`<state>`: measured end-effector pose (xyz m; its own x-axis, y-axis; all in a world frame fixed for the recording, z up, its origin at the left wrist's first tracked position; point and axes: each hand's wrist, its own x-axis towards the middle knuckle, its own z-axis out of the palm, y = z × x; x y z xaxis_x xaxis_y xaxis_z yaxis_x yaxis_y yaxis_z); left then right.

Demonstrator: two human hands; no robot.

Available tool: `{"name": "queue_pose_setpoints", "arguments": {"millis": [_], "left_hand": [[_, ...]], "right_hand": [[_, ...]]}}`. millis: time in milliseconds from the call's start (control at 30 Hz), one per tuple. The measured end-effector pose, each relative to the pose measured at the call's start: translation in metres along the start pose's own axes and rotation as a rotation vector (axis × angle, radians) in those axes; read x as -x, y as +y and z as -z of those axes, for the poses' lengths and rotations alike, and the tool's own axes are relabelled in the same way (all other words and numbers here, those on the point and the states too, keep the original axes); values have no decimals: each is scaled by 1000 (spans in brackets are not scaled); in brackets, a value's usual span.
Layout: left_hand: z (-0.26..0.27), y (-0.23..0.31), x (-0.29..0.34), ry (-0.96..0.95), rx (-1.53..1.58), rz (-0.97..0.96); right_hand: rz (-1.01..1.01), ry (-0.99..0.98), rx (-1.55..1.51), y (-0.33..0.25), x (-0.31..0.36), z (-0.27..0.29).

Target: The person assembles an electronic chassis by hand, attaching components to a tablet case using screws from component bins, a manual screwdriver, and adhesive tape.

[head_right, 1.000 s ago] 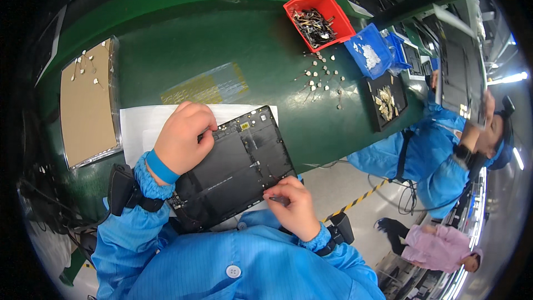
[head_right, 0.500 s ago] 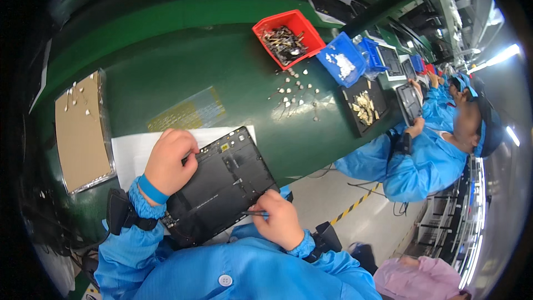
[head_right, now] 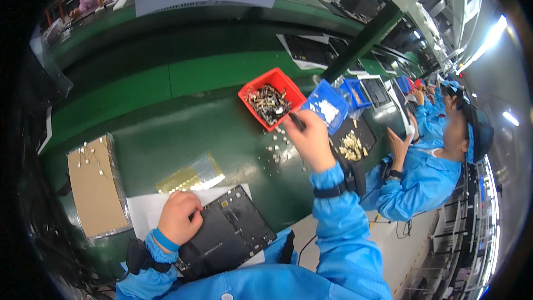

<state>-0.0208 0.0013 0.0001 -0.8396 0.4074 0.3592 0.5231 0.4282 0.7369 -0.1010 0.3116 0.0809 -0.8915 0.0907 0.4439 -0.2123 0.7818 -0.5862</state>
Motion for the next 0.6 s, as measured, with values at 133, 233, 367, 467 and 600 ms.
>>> {"name": "queue_pose_setpoints", "arguments": {"millis": [133,233,367,467,600], "left_hand": [[-1,-1,1,-11,6,19],[1,0,0,7,33,21],[1,0,-2,8,39,26],[2,0,-3,12,30,16],[2,-1,-1,15,20,2]], "right_hand": [[114,-232,436,26,-62,-25],[117,-343,654,27,-78,-35],[125,-400,714,32,-84,-37],[178,-373,647,39,-87,-36],[112,-448,772,35,-89,-37]]}}
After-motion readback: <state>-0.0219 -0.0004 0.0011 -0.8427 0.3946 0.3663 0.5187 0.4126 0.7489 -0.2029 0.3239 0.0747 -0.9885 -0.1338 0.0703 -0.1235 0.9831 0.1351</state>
